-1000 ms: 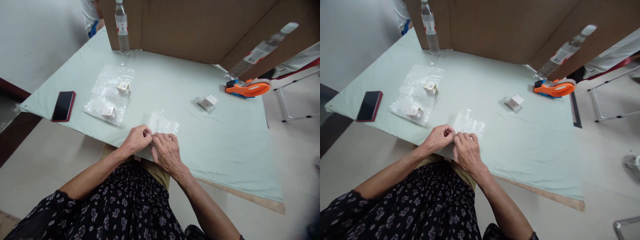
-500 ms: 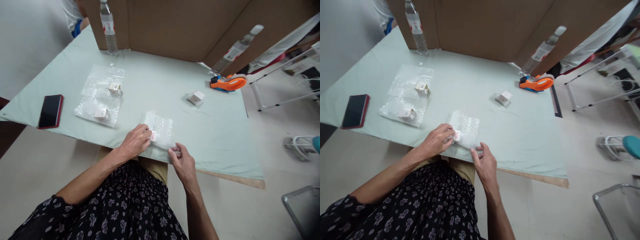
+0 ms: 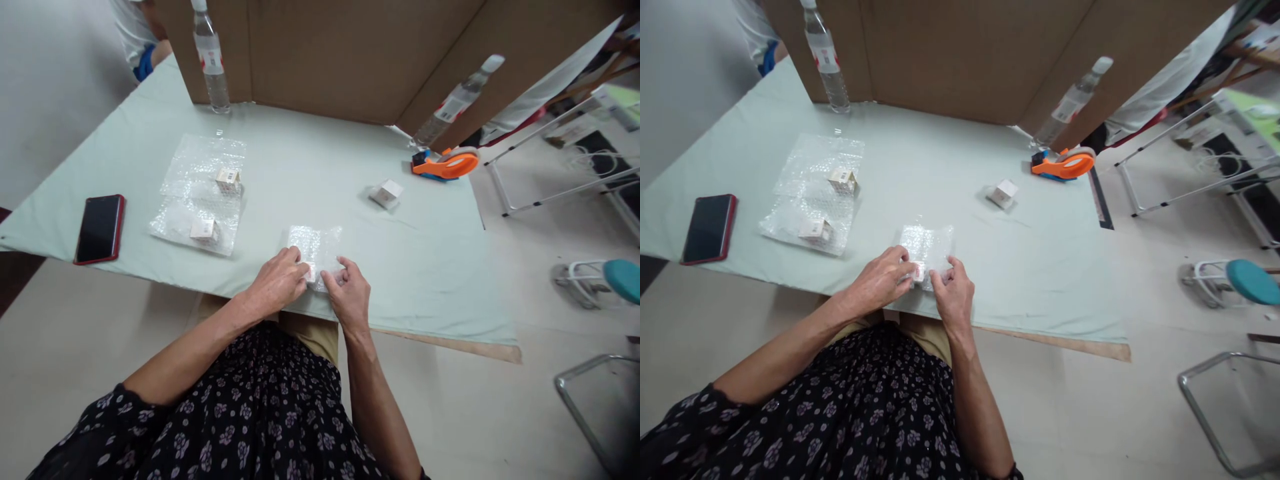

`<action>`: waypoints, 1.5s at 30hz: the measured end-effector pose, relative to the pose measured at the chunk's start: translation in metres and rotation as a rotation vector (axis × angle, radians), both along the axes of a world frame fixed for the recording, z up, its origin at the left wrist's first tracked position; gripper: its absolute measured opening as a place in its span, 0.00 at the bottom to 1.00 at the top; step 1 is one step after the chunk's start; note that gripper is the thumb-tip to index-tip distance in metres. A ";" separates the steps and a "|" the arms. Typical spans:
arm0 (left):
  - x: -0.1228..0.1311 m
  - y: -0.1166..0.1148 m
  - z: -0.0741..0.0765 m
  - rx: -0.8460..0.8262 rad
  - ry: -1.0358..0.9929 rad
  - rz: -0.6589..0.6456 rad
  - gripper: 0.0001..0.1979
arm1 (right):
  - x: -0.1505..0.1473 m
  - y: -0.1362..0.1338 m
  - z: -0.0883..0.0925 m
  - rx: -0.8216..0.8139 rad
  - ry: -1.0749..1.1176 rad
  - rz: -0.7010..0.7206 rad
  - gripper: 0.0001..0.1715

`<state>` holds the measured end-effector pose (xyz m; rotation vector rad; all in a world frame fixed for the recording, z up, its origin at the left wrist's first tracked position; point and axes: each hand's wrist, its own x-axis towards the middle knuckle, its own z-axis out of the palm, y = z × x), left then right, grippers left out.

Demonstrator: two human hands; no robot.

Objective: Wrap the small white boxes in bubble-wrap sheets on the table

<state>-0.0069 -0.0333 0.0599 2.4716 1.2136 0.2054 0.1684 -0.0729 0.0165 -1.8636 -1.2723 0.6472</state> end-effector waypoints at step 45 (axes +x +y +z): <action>0.010 0.001 -0.032 -0.202 -0.493 0.389 0.05 | 0.029 0.054 0.029 -0.216 0.121 0.491 0.19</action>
